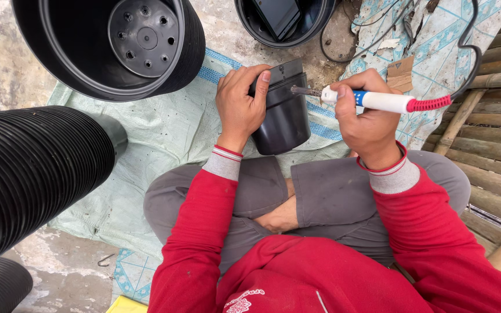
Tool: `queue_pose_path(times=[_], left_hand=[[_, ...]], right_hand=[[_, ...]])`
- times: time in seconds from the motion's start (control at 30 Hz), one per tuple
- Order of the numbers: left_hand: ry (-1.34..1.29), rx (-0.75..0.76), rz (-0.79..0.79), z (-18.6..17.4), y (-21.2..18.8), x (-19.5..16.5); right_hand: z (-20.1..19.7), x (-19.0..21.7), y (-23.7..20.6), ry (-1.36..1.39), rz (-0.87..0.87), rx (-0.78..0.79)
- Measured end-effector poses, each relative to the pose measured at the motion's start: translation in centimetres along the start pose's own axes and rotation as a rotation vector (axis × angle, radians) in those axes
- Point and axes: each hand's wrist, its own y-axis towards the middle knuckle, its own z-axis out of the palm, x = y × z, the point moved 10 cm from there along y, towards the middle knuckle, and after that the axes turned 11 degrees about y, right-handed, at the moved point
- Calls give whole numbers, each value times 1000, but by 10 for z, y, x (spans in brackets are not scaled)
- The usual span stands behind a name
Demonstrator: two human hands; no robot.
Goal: The person sits cross-legged on a tarp and uses a handheld soldering iron to melt holes into the sides of black plastic nursery pots. They process the pots one by one, rotating each pot to create multiple holes before stacking the finished items.
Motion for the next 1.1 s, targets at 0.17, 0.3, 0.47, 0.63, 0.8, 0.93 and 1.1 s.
queue_pose_path(times=[0.17,0.3,0.47,0.63,0.8,0.93,1.1], left_hand=[[1,1,-4,1,-2,-2],[8,-9,-5,1,-4,-4],[2,-8,-6,1,-4,-6],[15,-3,-6,3,-5,-11],[9,-11,17,4,-6,-15],[36,10,-6,9,-9,-12],[45,-20,33,5,-9,-18]], right_hand=[[2,-2,2,-26,-10,-15],[4,-5,3,-14,-4,-27],[7,-3,3,33,-22,-22],[8,-3,4,52,-19,-12],[8,-5,6,68,-9,-1],[10,-2,7,32,-14,12],[7,9,6,-20,-47,25]])
